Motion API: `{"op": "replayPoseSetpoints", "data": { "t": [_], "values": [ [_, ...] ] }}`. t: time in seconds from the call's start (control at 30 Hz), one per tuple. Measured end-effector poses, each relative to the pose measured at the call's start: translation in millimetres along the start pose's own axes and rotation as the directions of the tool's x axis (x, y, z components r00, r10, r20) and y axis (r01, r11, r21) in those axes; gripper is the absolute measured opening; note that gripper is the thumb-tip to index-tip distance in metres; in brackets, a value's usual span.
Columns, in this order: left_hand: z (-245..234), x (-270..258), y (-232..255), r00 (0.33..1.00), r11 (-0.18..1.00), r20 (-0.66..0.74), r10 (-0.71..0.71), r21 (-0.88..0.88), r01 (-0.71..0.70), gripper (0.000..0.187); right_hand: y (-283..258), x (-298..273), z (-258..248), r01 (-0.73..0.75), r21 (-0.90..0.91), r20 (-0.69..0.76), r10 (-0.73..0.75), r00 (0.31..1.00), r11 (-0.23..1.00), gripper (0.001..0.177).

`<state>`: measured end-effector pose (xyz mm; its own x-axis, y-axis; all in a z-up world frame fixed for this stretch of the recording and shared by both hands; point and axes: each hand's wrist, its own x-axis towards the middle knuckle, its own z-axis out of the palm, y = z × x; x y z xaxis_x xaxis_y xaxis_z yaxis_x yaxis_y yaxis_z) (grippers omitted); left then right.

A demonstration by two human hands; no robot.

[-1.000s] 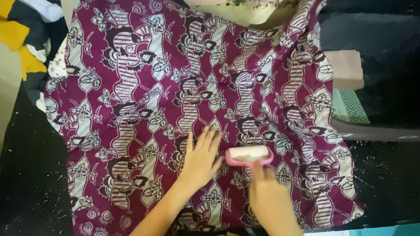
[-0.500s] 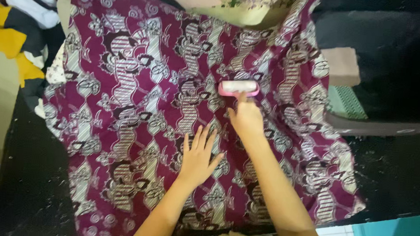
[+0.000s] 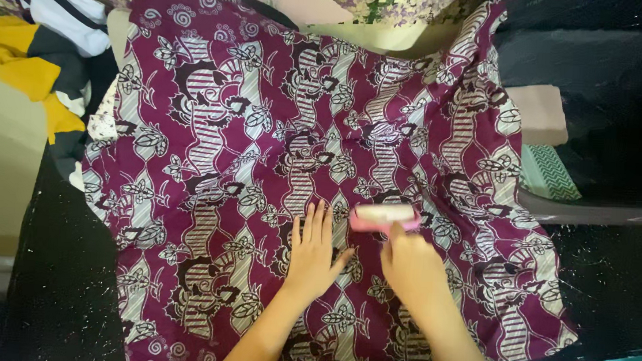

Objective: The person uses a pink lint roller to roll over a large piece of patterned fabric laid on a black table. The person repeatedly rolls the fabric surface, adjusts the fabric edges, and continues rolling different sections.

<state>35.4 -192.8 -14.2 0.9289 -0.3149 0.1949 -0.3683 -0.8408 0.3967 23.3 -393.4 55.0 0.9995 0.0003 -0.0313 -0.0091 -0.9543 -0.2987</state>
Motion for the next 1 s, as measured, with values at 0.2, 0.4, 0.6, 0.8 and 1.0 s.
{"op": "replayPoseSetpoints", "data": {
  "t": [0.2,0.4,0.6,0.8,1.0],
  "values": [
    [-0.2,0.9,-0.3,1.0,1.0,-0.021,0.004,-0.006,-0.004,0.089,-4.8,108.3,43.0,0.129,-0.027,-0.264,-0.131,0.956,0.991,0.052],
    [-0.9,0.3,-0.7,0.999,1.0,-0.032,0.014,-0.011,-0.015,0.087,-7.0,104.4,32.3,0.16,0.049,-0.298,-0.139,0.945,0.986,0.048],
    [-0.5,6.4,-8.9,0.993,0.995,-0.071,-0.092,-0.045,0.089,0.062,-1.9,6.6,-21.4,0.074,0.166,0.013,-0.077,0.997,0.983,0.034],
    [-9.4,12.7,-38.4,0.957,0.964,-0.148,-0.249,0.062,0.26,0.068,-10.9,-47.5,-28.7,0.017,0.093,0.104,-0.027,0.994,0.996,0.048],
    [-3.8,9.9,-43.8,0.953,0.957,-0.178,-0.244,0.113,0.267,0.073,-9.0,10.0,21.8,0.075,-0.037,-0.113,-0.078,0.99,0.997,0.042]
  ]
}}
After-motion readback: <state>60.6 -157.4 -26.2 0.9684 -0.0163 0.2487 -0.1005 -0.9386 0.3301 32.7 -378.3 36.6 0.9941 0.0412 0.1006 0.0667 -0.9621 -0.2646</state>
